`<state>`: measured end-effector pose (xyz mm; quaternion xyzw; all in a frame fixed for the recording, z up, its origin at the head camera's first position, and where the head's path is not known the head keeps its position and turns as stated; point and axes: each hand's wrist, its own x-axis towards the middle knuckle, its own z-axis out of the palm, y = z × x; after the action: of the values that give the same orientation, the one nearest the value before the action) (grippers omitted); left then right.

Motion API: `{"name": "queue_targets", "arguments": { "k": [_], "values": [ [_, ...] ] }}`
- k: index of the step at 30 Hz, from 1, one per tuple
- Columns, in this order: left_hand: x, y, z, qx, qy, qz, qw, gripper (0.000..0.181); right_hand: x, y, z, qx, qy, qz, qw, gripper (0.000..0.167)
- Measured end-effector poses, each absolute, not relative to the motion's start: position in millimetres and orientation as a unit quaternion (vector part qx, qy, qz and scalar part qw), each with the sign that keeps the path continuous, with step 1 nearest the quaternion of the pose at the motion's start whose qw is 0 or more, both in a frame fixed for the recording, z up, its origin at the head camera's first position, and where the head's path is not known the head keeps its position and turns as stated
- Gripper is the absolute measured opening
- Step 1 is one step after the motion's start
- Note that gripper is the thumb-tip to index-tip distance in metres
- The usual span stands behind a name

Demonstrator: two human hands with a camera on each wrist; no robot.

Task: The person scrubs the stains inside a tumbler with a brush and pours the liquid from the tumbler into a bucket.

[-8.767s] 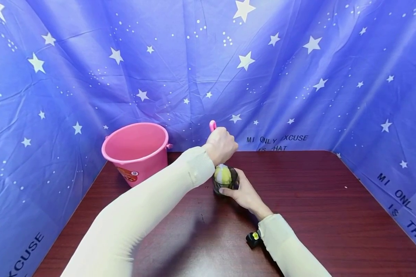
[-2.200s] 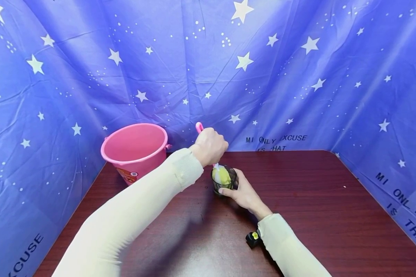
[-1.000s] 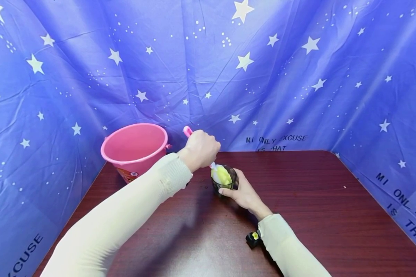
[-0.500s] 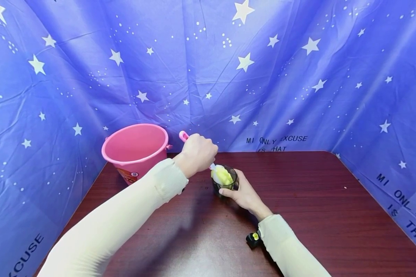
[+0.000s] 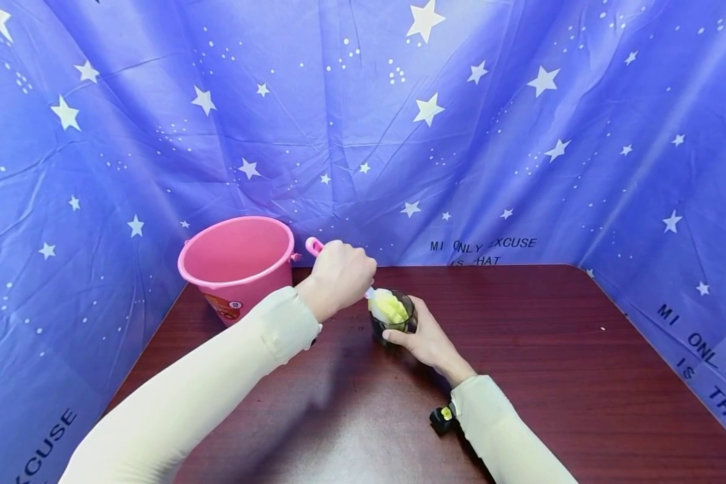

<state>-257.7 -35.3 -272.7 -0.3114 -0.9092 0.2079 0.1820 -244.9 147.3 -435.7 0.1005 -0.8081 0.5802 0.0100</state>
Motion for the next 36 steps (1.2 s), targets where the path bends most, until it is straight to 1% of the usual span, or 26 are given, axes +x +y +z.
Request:
{"name": "queue_targets", "arguments": {
  "k": [10,21,28,36],
  "values": [
    [-252.3,-42.9,-279.5,-0.302,-0.913,0.172,0.215,0.021,-244.6,148.4,-436.2,0.094,-0.81,0.579,0.007,0.076],
    [-249.2,-48.8,-280.9,-0.291,-0.92,0.147,0.217,0.025,-243.5,147.7,-435.5,0.101,-0.809,0.579,0.008,0.077],
    [-247.6,-52.6,-283.2,-0.281,-0.926,0.131,0.214,0.024,-244.0,147.8,-437.3,0.102,-0.811,0.576,0.011,0.077],
    [-246.0,-56.9,-286.9,-0.273,-0.93,0.106,0.224,0.03,-245.1,148.4,-437.3,0.107,-0.811,0.574,0.015,0.076]
  ]
}}
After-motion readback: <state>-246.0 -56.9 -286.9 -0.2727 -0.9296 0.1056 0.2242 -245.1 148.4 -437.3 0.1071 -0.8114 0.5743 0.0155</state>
